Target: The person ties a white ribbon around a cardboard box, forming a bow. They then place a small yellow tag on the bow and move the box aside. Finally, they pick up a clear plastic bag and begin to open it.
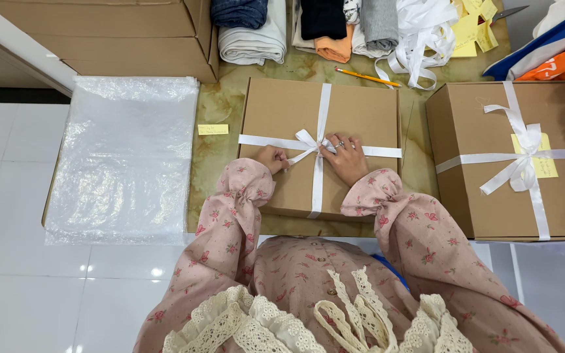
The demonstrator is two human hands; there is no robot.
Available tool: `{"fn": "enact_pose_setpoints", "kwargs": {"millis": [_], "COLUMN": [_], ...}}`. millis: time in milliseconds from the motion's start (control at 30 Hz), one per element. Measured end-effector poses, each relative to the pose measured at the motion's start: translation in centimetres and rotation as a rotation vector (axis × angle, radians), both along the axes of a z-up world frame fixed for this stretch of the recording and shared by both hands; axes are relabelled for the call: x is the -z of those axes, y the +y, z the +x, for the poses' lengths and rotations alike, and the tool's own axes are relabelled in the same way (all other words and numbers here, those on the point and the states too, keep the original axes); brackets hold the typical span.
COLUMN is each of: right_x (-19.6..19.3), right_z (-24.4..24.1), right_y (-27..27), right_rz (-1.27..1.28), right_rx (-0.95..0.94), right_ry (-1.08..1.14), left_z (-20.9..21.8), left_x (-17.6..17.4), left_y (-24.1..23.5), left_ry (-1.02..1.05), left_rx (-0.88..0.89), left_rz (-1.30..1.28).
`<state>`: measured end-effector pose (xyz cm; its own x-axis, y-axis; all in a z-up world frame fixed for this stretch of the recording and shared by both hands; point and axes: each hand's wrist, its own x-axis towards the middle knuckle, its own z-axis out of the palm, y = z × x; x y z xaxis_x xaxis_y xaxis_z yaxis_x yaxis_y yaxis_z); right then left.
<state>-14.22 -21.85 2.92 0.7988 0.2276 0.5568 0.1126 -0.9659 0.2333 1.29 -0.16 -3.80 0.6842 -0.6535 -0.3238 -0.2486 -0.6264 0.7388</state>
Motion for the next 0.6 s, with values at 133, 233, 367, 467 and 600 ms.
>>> {"fn": "enact_pose_setpoints", "kwargs": {"millis": [133, 233, 367, 467, 600], "right_x": [0.5, 0.1, -2.6, 0.5, 0.4], "right_z": [-0.2, -0.4, -1.4, -0.9, 0.1], "right_y": [-0.3, -1.2, -3.4, -5.9, -5.2], "right_rz": [0.022, 0.168, 0.635, 0.959, 1.054], "right_rx": [0.018, 0.031, 0.159, 0.274, 0.35], "right_ry": [0.016, 0.079, 0.128, 0.291, 0.477], "left_z": [0.1, 0.8, 0.5, -1.2, -2.1], "left_x": [-0.9, -3.3, -8.6, -8.8, -5.2], "left_y": [0.6, 0.6, -0.1, -2.0, -5.2], "left_ry": [-0.024, -0.068, -0.122, -0.196, -0.187], "left_rx": [0.028, 0.071, -0.028, -0.022, 0.06], "left_rz": [0.02, 0.025, -0.006, -0.053, -0.038]}}
